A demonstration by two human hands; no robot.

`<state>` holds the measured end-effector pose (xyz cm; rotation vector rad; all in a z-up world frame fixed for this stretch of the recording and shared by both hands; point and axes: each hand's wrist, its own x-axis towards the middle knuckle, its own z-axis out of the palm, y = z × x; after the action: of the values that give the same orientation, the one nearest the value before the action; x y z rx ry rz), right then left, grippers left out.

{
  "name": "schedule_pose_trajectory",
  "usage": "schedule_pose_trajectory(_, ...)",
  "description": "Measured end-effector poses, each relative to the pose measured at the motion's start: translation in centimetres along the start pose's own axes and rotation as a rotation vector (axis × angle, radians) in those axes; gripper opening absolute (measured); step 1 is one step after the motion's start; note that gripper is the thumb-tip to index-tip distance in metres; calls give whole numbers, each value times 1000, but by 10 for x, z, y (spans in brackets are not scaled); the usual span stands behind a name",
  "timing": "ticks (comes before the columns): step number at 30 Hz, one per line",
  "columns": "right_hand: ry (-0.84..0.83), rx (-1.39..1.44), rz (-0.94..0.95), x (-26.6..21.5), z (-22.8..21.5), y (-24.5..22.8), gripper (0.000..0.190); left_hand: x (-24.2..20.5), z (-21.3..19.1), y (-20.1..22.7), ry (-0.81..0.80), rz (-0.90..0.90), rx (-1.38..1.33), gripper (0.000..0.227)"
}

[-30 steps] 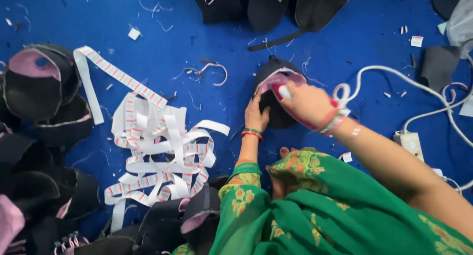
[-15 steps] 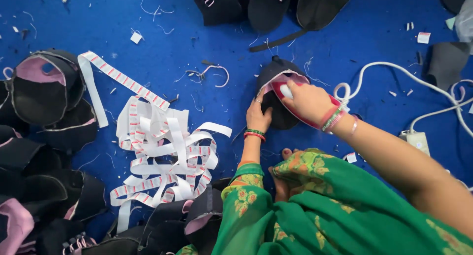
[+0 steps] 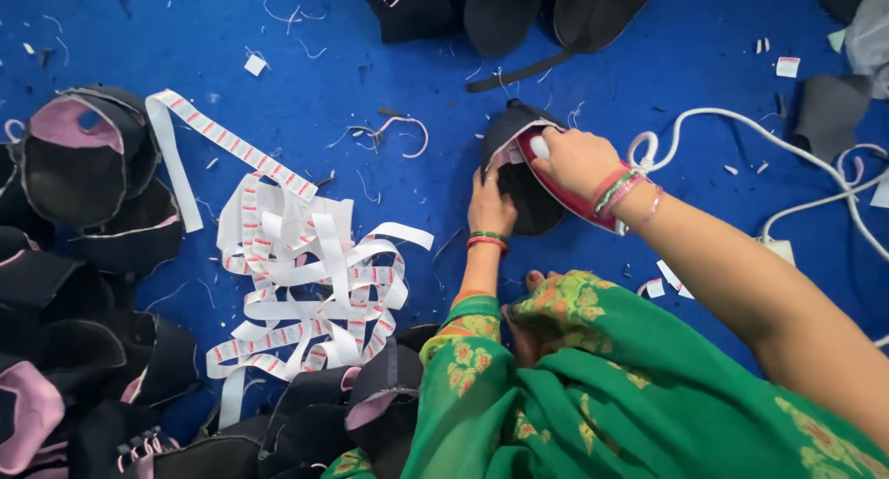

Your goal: Ironing identification size labels onto the inner lining of shoe upper components.

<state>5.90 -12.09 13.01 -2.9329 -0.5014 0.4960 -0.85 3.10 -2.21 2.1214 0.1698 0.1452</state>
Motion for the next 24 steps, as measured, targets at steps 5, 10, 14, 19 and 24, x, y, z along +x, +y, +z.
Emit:
schedule_pose_trajectory(5, 35, 51, -6, -16, -7, -5, 44, -1, 6, 41, -95, -167, 386, 80)
schedule_pose_trajectory(10, -136, 114, 24, -39, -20, 47, 47, 16, -44, 56, -192, -138, 351, 65)
schedule_pose_trajectory(14, -454, 299, 58, -67, -30, 119, 72, 48, -146, 110, -333, -101, 388, 41)
schedule_pose_trajectory(19, -469, 257, 313, -51, -59, 154, 75, 159, -164, 186, 129, 343, 61, 25)
schedule_pose_trajectory(24, 178, 523, 346, -15, -55, 176, 67, 127, -234, 307, 167, 77, -575, 28)
